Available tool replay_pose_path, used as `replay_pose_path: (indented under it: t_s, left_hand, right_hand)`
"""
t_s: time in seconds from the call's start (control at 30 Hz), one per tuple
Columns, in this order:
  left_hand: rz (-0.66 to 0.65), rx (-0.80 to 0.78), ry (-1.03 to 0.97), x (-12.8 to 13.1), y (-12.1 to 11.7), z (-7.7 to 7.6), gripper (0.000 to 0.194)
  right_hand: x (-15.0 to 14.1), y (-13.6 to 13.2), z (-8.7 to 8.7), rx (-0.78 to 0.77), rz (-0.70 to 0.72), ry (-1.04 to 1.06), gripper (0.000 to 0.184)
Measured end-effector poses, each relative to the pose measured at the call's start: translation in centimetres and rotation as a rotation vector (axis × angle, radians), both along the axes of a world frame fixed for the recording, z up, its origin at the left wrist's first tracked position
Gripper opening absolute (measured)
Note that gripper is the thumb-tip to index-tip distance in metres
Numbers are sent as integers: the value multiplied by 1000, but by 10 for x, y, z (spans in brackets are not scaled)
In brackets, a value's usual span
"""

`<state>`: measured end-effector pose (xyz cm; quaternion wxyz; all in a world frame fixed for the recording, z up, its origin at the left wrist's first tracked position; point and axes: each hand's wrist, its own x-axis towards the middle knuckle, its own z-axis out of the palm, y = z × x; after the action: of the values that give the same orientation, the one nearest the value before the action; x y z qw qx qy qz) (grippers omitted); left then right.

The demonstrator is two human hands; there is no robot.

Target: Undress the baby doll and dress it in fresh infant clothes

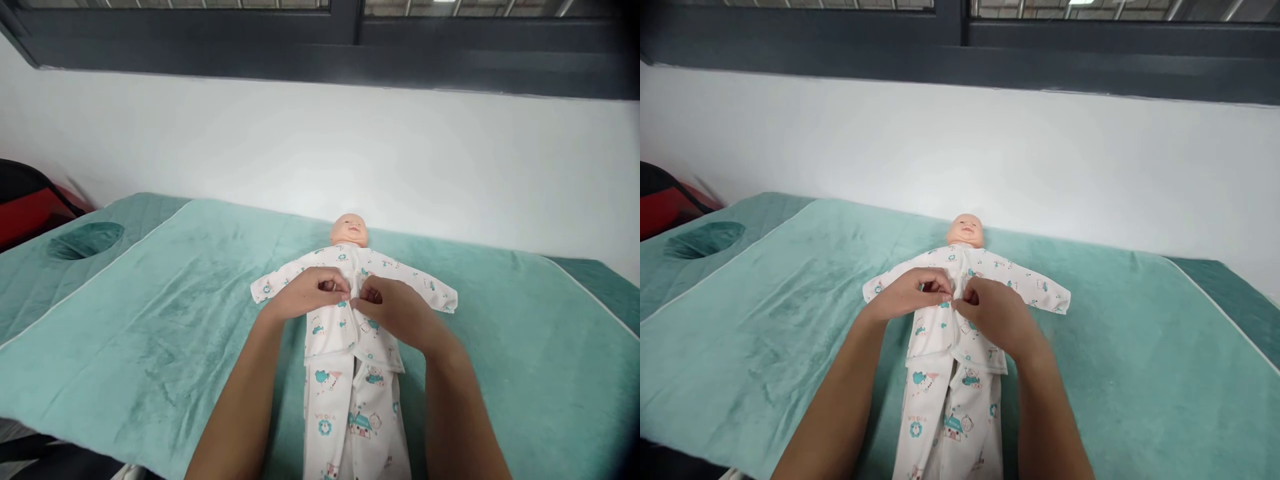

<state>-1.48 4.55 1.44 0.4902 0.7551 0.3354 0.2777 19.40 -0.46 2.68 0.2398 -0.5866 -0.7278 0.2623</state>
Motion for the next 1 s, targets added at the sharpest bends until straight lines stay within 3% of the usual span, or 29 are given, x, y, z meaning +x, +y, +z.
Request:
replay_pose_path:
  t_s: [0.2,0.4,0.53,0.77,1.0]
  left_hand:
    - [-44,12,47,0,2,-3,18]
    - [-24,22,30,-3,2,-1,18]
    - [-46,58,63,-2,2,-2,12]
    - [-19,119,61,7,-1,-1,11]
    - [-14,103,98,9,-3,0,14]
  right_hand:
    - [-30,-10,-7,98,-120,-308,21]
    - [-31,-9,-6,96,-120,-318,20]
    - [-12,1,-3,28,20,-114,23]
    - [12,19,-8,-367,188,473,11]
    - [14,24,-17,-412,206,626,17]
